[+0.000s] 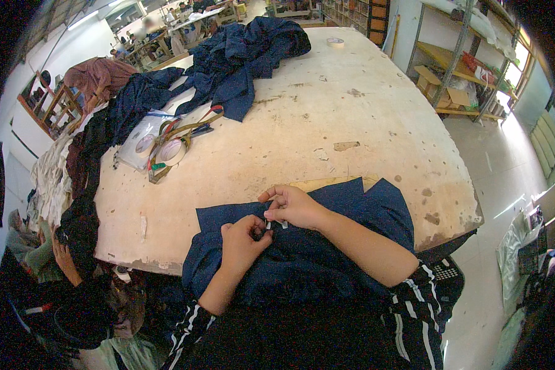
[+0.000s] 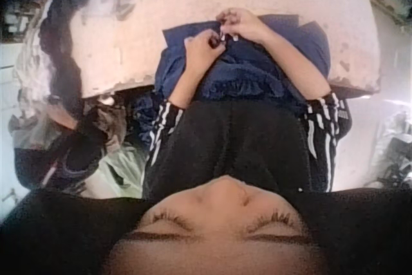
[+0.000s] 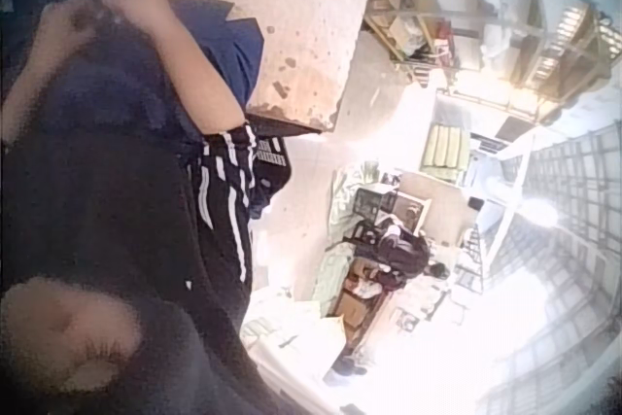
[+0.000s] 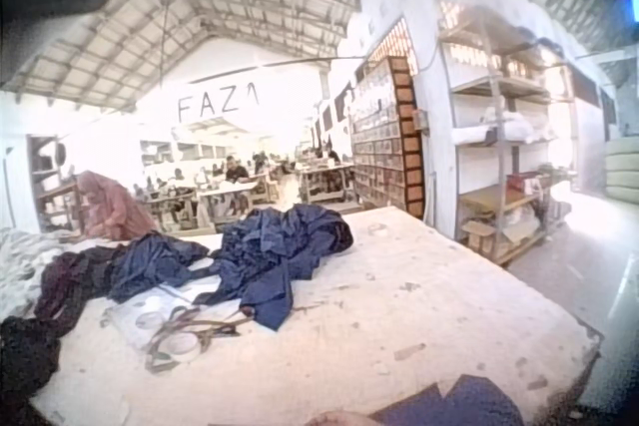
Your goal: The person folds a dark blue garment on a worktable in a garment factory. They smooth the fabric, fold the sleeves and body, and place the folded item on a growing stack. The person repeats this process with additional garments throughout the clip.
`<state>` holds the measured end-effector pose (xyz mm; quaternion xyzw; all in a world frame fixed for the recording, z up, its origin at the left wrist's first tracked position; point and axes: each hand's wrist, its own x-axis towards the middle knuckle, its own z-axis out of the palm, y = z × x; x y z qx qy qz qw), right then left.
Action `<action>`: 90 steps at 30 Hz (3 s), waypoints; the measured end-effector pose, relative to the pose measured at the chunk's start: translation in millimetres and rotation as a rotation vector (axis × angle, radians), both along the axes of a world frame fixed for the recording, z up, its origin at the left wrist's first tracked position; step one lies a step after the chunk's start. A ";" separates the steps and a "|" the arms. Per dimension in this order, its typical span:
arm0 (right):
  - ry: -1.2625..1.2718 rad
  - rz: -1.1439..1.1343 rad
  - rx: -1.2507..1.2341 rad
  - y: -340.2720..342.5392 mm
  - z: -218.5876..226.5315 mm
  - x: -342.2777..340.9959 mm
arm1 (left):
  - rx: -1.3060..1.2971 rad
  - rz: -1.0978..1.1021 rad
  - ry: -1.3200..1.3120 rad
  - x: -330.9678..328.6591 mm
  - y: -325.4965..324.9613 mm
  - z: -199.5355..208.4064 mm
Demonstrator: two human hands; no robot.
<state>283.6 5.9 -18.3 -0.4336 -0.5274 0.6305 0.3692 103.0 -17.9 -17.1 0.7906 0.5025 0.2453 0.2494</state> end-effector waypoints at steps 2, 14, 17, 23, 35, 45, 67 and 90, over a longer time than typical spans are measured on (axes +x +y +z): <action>-0.008 0.000 0.002 -0.1 0.7 0.0 | -0.010 -0.006 -0.009 0.1 -0.4 0.9; -0.496 0.013 0.344 7.3 11.6 14.3 | 0.095 -0.055 0.081 -12.8 8.6 13.4; -0.675 -0.166 0.514 -7.0 37.0 55.5 | 0.090 -0.160 0.012 -62.6 19.1 31.2; -1.025 -0.476 0.188 -77.5 77.9 142.8 | -0.001 0.337 0.106 -147.0 -5.2 47.6; -1.132 -0.182 0.221 -97.7 44.8 147.3 | -0.199 0.116 -0.024 -141.5 17.4 18.0; -1.295 -0.827 0.564 -15.9 100.0 142.2 | 0.280 0.273 -0.176 -132.1 88.8 93.9; -1.555 -0.459 0.733 326.9 17.0 -9.6 | 0.229 -0.064 0.367 -75.2 113.9 -18.1; -1.553 -0.651 0.680 333.8 32.6 9.6 | 0.079 -0.207 0.411 -60.3 103.7 0.3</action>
